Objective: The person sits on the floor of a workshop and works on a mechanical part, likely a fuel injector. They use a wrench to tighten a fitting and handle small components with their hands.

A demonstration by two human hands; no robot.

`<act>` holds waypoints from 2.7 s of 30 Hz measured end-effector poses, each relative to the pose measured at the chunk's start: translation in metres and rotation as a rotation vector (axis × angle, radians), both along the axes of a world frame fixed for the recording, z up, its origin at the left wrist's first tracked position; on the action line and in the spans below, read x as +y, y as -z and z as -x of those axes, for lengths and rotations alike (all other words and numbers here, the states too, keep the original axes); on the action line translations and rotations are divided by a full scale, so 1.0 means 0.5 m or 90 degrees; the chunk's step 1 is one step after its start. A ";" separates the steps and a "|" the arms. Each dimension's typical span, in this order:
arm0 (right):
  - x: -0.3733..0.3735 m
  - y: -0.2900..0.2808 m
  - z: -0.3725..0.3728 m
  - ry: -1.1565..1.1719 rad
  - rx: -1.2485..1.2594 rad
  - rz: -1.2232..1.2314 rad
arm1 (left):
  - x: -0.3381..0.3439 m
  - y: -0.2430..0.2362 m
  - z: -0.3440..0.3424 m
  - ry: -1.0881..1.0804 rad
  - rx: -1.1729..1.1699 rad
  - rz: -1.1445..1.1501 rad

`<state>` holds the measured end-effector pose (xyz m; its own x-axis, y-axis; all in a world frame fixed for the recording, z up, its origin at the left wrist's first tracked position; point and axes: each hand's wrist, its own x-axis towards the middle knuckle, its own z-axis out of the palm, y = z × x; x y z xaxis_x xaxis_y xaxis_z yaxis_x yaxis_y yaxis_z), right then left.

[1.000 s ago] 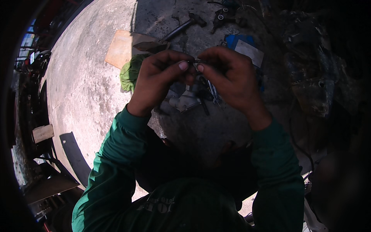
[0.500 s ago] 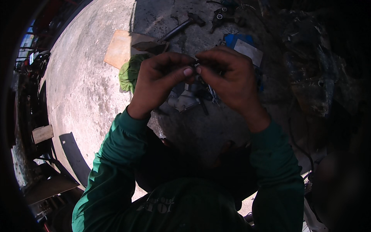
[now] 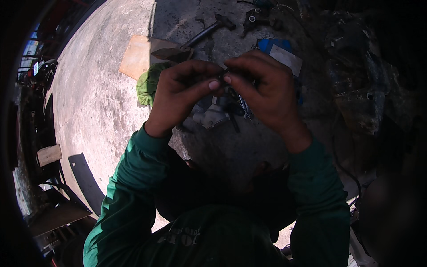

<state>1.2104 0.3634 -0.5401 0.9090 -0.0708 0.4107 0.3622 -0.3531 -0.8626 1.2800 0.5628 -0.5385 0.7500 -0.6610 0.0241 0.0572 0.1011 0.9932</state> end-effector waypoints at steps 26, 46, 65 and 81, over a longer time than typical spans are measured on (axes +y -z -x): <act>0.006 -0.010 0.003 0.048 -0.132 0.166 | -0.005 0.007 -0.002 -0.002 0.016 0.004; 0.018 0.005 0.008 -0.026 0.130 -0.157 | -0.006 0.003 -0.001 -0.086 -0.269 -0.065; 0.006 0.014 0.002 -0.050 0.131 -0.150 | -0.009 -0.002 -0.001 -0.100 -0.367 -0.078; 0.023 0.016 0.011 -0.028 0.169 -0.168 | -0.016 0.017 0.016 -0.130 -0.376 -0.108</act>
<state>1.2048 0.3750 -0.5482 0.9859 -0.1011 0.1332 0.1237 -0.0950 -0.9878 1.2720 0.5550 -0.5469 0.7532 -0.5379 0.3786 -0.5079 -0.1097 0.8544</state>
